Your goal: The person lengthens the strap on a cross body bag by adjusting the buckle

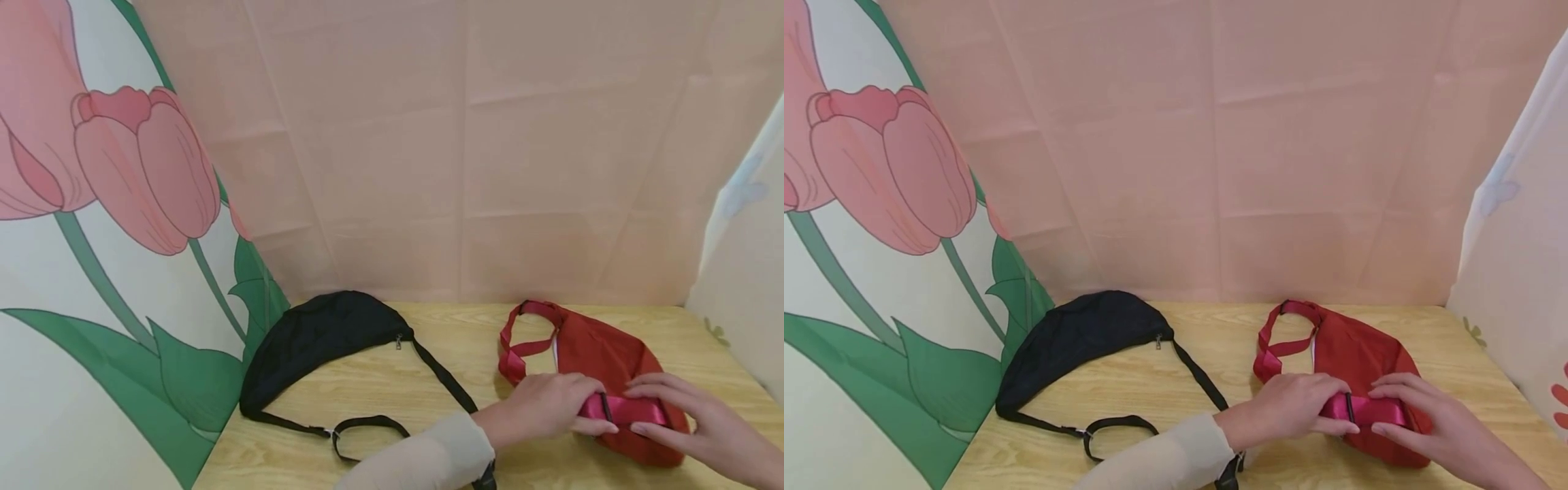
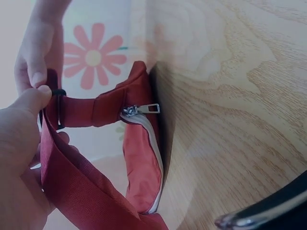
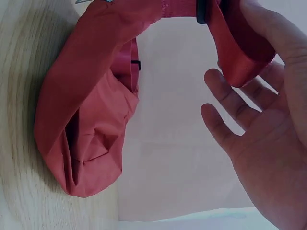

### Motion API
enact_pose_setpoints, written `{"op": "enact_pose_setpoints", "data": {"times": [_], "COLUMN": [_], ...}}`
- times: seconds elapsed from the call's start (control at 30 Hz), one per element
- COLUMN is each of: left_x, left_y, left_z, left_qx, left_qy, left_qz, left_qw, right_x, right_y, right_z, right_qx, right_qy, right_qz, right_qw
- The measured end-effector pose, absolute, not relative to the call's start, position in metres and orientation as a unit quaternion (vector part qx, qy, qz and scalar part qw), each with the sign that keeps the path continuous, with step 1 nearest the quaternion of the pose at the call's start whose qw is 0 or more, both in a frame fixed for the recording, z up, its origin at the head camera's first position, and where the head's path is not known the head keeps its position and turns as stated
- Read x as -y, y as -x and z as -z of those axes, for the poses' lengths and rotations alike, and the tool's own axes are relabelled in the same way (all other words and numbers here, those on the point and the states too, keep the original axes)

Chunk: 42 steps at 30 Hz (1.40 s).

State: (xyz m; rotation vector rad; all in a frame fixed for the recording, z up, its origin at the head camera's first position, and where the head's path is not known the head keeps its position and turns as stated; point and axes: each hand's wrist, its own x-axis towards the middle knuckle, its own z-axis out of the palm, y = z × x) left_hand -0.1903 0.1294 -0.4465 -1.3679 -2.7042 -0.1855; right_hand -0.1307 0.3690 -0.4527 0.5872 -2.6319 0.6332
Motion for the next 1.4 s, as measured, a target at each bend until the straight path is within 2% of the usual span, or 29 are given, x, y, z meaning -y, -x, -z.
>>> {"op": "enact_pose_setpoints", "data": {"times": [0.2,0.43,0.6,0.83,1.0,1.07,1.23,1.4], "left_x": [-0.129,-0.126,-0.126,-0.125,-0.123,-0.122,-0.121,-0.121], "left_y": [0.191,0.190,0.187,0.187,0.189,0.190,0.191,0.192], "left_z": [0.445,0.445,0.445,0.446,0.447,0.446,0.446,0.446], "left_qx": [0.896,0.901,0.903,0.900,0.898,0.899,0.900,0.902], "left_qy": [0.437,0.428,0.423,0.430,0.435,0.434,0.432,0.428], "left_qz": [0.052,0.060,0.068,0.076,0.068,0.064,0.059,0.058], "left_qw": [0.052,0.038,0.018,0.004,0.006,0.008,0.005,-0.007], "right_x": [-0.373,-0.378,-0.369,-0.368,-0.373,-0.375,-0.376,-0.369], "right_y": [0.132,0.132,0.132,0.132,0.133,0.133,0.132,0.135], "right_z": [0.451,0.450,0.450,0.452,0.449,0.449,0.453,0.449], "right_qx": [0.941,0.937,0.949,0.944,0.956,0.956,0.946,0.959], "right_qy": [-0.188,-0.195,-0.177,-0.188,-0.146,-0.148,-0.178,-0.159], "right_qz": [-0.241,-0.254,-0.239,-0.253,-0.252,-0.251,-0.248,-0.230], "right_qw": [0.144,0.142,0.103,0.098,0.029,0.035,0.110,0.055]}}
